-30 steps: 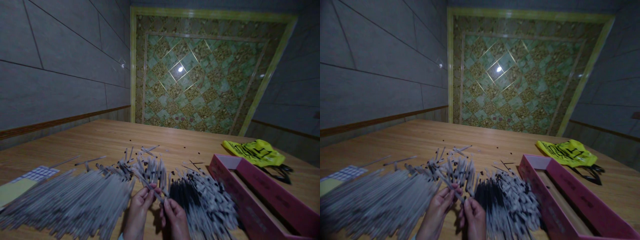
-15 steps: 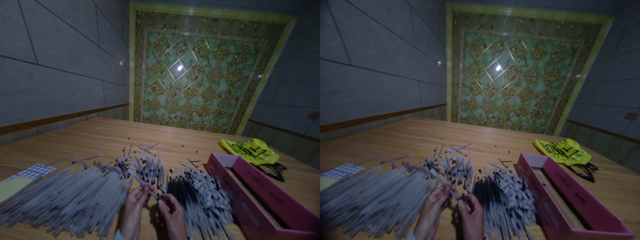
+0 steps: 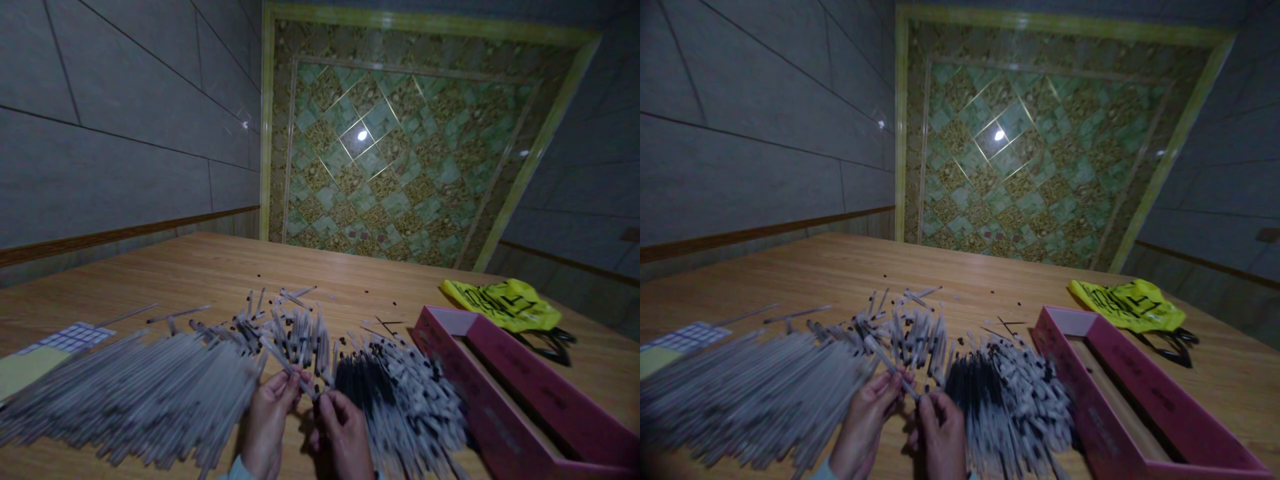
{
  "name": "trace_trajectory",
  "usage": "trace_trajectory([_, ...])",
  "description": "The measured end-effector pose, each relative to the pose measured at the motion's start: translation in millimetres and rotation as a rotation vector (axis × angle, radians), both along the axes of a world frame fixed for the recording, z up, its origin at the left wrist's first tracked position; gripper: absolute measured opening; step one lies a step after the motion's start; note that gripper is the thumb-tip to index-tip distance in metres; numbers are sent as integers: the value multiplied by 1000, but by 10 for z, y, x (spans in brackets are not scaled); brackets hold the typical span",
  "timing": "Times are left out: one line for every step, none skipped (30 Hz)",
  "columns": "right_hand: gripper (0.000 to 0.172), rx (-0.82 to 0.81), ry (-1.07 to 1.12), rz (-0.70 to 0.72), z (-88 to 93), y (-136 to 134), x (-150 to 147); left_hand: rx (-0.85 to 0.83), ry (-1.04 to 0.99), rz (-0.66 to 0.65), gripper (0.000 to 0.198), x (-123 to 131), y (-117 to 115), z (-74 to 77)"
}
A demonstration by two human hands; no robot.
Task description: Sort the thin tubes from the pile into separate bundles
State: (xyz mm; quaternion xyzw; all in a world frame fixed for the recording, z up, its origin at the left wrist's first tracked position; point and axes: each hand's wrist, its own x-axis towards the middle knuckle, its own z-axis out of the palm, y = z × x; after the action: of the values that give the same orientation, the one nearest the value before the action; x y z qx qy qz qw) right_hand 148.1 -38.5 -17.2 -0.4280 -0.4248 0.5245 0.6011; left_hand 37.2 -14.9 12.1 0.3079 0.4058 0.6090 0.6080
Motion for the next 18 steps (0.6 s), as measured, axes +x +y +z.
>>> trace_trajectory([35, 1, -20, -1, 18, -5, -3, -2, -1, 0, 40, 1, -2, 4])
trace_trajectory([35, 7, -39, -14, 36, -10, -4, -4, -2, 2, 40, 2, -4, 7])
trace_trajectory([33, 17, -50, -37, 50, -14, -4, -10, -3, 7, 40, 2, -6, 9])
trace_trajectory([31, 29, -46, -60, 58, -16, -4, -15, -3, 12, 41, 2, -7, 10])
trace_trajectory([31, 37, -24, -75, 59, -17, -3, -18, -3, 15, 41, 1, -8, 10])
trace_trajectory([32, 36, 9, -75, 53, -16, -5, -18, -3, 17, 41, 0, -9, 10])
trace_trajectory([33, 25, 43, -56, 38, -12, -7, -16, -2, 16, 40, -1, -9, 9])
trace_trajectory([33, 8, 65, -25, 19, -8, -10, -14, 2, 17, 40, -2, -11, 8])
trace_trajectory([33, -7, 68, 4, -2, -3, -13, -12, 7, 17, 39, -2, -12, 8])
trace_trajectory([34, -15, 53, 22, -22, 3, -16, -11, 12, 18, 39, -2, -13, 9])
trace_trajectory([36, -13, 26, 24, -38, 7, -19, -10, 16, 19, 39, -1, -14, 11])
trace_trajectory([36, -5, 0, 8, -48, 10, -21, -11, 21, 21, 39, -1, -15, 13])
trace_trajectory([35, 4, -8, -20, -52, 13, -24, -13, 26, 23, 39, -1, -14, 16])
trace_trajectory([33, 8, 3, -49, -51, 14, -26, -17, 28, 26, 40, -1, -13, 18])
trace_trajectory([34, 4, 28, -66, -48, 15, -29, -23, 28, 28, 41, -2, -11, 19])
trace_trajectory([36, -7, 58, -65, -45, 15, -32, -27, 27, 29, 41, -3, -9, 19])
trace_trajectory([38, -19, 87, -48, -44, 16, -34, -28, 26, 28, 41, -5, -7, 18])
trace_trajectory([37, -27, 106, -22, -46, 17, -35, -25, 25, 26, 41, -7, -6, 15])
